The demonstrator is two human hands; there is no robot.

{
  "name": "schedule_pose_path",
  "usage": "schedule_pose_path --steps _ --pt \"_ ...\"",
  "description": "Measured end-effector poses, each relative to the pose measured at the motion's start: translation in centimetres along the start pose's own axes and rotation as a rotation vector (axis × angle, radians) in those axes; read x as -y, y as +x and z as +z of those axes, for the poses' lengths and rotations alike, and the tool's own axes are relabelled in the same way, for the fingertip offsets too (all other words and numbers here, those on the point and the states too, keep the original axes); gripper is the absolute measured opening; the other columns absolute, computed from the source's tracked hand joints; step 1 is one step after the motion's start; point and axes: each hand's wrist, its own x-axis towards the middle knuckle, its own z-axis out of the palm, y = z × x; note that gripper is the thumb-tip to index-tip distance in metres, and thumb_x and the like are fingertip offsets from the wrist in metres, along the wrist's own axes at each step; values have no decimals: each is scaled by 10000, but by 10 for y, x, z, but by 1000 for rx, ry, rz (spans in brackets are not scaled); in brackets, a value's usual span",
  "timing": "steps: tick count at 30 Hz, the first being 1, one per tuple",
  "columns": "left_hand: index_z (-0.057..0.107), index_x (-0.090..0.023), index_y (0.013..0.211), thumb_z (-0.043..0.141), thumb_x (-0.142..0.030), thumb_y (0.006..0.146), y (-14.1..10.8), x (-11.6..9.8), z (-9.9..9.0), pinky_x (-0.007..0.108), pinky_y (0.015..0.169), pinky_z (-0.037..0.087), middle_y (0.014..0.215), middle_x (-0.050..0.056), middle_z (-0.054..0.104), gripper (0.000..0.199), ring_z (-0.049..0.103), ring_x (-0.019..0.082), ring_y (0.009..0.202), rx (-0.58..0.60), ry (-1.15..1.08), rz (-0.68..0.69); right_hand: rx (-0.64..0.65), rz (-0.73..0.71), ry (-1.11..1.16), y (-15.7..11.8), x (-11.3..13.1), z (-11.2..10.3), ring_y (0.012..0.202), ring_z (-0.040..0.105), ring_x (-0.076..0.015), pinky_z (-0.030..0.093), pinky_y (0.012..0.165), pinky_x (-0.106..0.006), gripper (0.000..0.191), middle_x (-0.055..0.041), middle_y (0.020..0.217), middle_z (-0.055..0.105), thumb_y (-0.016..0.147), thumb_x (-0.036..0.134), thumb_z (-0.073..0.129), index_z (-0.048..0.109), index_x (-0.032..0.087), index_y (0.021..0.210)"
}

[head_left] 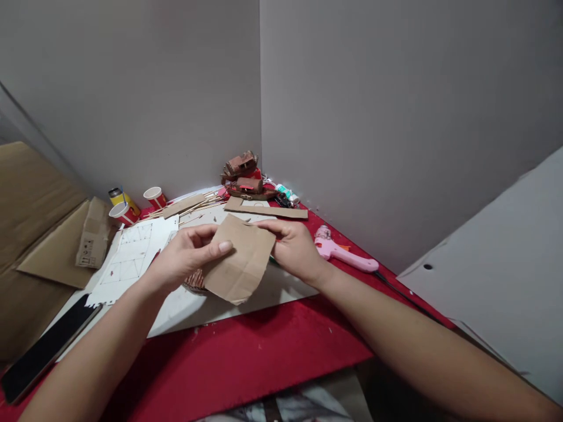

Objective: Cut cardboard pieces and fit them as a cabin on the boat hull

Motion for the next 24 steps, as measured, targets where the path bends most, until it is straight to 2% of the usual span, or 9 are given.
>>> schedule_pose_path --steps 3,5,10,13,16,19,24 --pt "778 -198 883 831 -403 695 -5 -4 -14 239 567 520 782 64 754 283 688 178 643 10 21 -56 68 5 9 6 -2 7 854 733 -226 571 792 -360 233 -12 899 796 757 185 622 809 253 878" --pt "766 -189 865 856 -385 656 -12 -6 -25 233 536 505 771 72 743 301 675 174 619 37 32 -113 132 14 22 11 -2 13 830 724 -220 560 770 -344 222 -8 832 788 745 178 613 809 245 825" --pt "726 -178 939 856 -318 652 -29 -4 -51 168 372 311 576 8 627 345 473 80 411 44 123 -147 287 222 87 24 1 35 647 653 -153 523 630 -268 276 26 676 722 647 64 576 795 206 737" --pt "700 -171 862 855 -303 653 -33 5 -65 178 413 357 581 9 632 291 493 84 440 7 132 -133 336 296 76 30 -4 50 531 591 -119 487 542 -233 265 42 570 656 604 16 590 782 171 701" --pt "670 -161 802 851 -301 661 -33 17 -74 196 483 416 591 21 651 269 556 109 506 -23 139 -104 356 335 40 34 -13 60 522 581 -113 461 517 -214 279 40 552 640 590 -15 581 776 151 700" --pt "655 -148 822 833 -312 695 -35 29 -76 211 542 449 632 35 687 273 598 123 566 -26 166 -80 372 351 -14 35 -18 64 570 600 -116 451 530 -201 330 33 600 667 580 -42 556 779 147 732" --pt "646 -152 907 838 -277 707 -35 47 -73 210 602 477 684 1 705 305 609 105 608 -67 105 -45 440 369 -100 36 -16 64 596 607 -121 448 540 -198 377 30 649 693 560 -66 565 781 134 794"
